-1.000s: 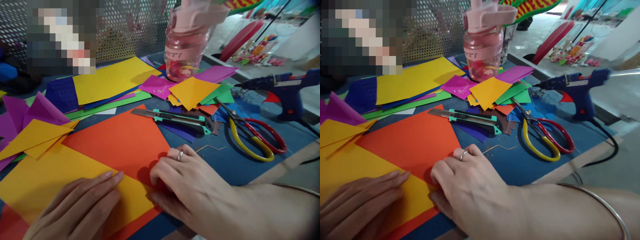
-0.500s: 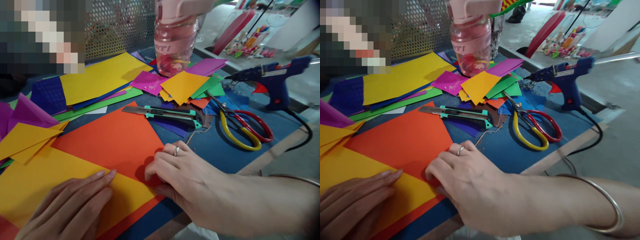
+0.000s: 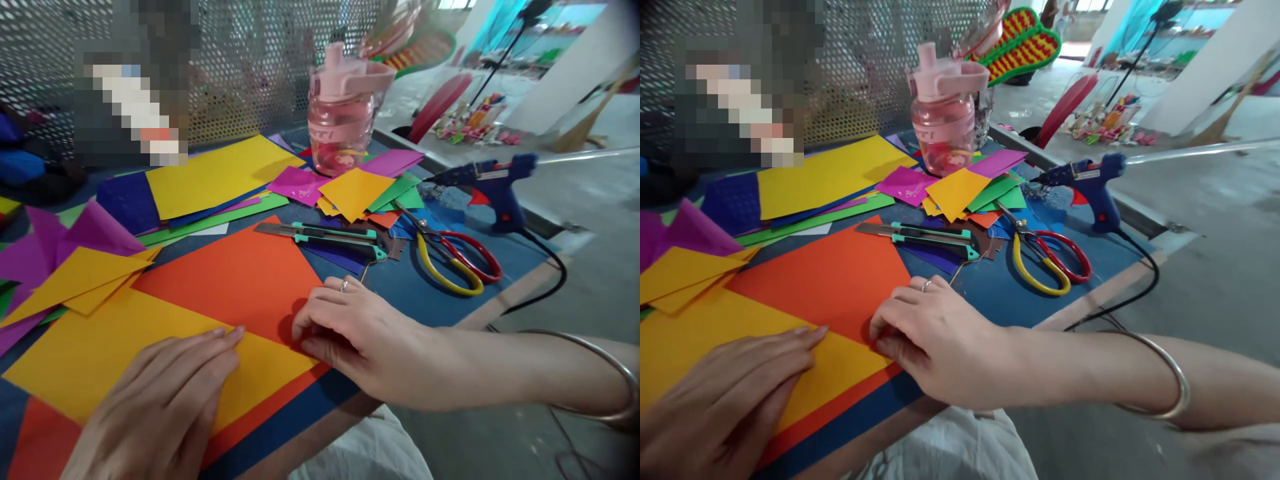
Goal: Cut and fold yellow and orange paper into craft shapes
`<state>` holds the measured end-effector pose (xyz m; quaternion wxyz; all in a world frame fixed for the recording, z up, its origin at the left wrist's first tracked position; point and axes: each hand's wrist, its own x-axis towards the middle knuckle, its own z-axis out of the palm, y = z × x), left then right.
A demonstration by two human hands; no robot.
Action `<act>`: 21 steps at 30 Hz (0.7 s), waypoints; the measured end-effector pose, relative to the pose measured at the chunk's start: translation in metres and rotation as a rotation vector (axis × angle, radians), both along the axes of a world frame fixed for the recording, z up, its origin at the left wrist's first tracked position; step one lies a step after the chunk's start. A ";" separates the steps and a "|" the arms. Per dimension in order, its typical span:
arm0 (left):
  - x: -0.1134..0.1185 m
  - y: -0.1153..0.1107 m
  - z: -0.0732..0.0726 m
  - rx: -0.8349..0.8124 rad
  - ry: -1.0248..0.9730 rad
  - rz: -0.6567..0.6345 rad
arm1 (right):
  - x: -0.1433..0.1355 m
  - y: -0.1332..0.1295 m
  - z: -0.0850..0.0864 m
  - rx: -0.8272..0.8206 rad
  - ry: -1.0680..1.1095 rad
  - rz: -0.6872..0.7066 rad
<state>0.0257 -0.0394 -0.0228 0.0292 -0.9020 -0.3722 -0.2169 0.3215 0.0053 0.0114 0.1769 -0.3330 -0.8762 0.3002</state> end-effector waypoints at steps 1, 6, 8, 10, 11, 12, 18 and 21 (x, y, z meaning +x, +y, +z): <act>0.003 0.000 0.002 -0.002 -0.010 -0.001 | -0.004 0.000 0.002 0.015 -0.023 -0.002; 0.021 -0.001 0.014 0.019 -0.054 0.069 | -0.036 0.003 0.012 0.189 -0.172 0.117; 0.025 -0.002 0.016 0.032 -0.084 0.097 | -0.049 0.007 0.013 0.283 -0.202 0.195; 0.025 -0.002 0.016 0.028 -0.105 0.098 | -0.059 0.012 0.011 0.302 -0.197 0.255; 0.025 -0.003 0.015 0.015 -0.113 0.095 | -0.063 0.015 0.010 0.267 -0.192 0.276; 0.023 -0.003 0.015 -0.003 -0.123 0.092 | -0.066 0.017 0.009 0.218 -0.185 0.290; 0.012 -0.004 0.017 -0.203 -0.114 0.055 | -0.067 0.026 0.002 0.146 -0.162 0.356; 0.004 -0.006 0.017 -0.220 -0.063 0.021 | -0.065 0.025 -0.002 0.178 -0.151 0.357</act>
